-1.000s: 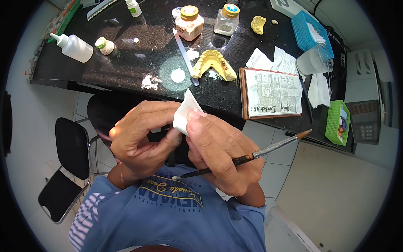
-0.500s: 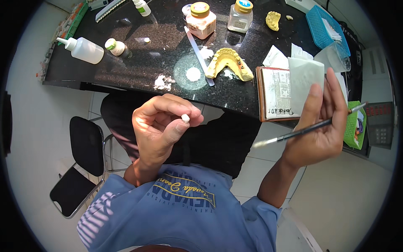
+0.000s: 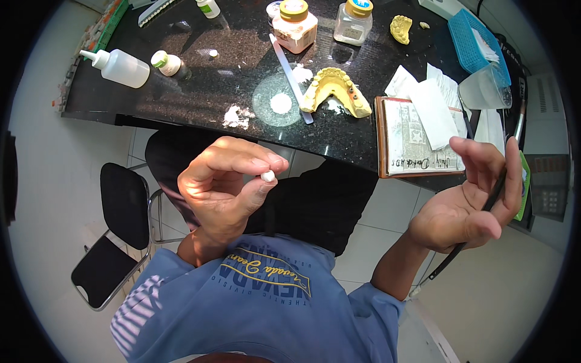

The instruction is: The person applies a white substance to a small dental crown using a brush, wipes the brush on a paper towel, and places the crown into a dental furnace.

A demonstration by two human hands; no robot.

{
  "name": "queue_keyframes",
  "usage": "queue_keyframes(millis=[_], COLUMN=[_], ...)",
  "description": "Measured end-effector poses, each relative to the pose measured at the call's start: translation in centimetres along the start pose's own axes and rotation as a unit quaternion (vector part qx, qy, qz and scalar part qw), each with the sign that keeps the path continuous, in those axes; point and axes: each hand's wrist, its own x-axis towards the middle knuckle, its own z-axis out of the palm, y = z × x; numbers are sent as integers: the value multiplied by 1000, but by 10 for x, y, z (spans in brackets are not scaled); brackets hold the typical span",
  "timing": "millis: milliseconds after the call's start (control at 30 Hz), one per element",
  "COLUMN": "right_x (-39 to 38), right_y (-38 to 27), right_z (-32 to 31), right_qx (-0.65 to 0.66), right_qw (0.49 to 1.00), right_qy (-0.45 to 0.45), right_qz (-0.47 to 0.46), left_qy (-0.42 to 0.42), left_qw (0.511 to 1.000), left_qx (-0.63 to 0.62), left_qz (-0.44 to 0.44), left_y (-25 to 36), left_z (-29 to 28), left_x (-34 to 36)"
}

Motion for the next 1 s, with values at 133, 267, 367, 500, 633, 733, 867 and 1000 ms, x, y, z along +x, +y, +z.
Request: queue_keyframes(millis=[133,267,367,500,633,733,867,1000], right_x=[-9,-21,-30,-47,-33,-7,53,96], right_y=[0,-25,-32,-53,-54,-34,10,24], right_z=[5,18,24,45,40,20,-21,-27], right_qx=[126,122,194,252,203,129,43,-91], right_qw=[992,988,975,949,961,988,998,995], right_qy=[5,-25,-108,-162,-182,-84,47,27], right_qz=[15,89,28,101,36,-11,24,36], left_qy=[8,31,45,129,153,141,126,144], left_qw=[999,999,997,980,968,957,929,942], left_qx=[23,29,63,77,-43,-116,-197,-166], left_qz=[28,5,-24,-127,-192,-224,-286,-255], left_y=[-1,1,5,10,11,12,15,10], left_z=[-3,-10,-24,-50,-65,-72,-71,-64], left_x=[0,-2,-7,-10,-7,-4,3,-2])
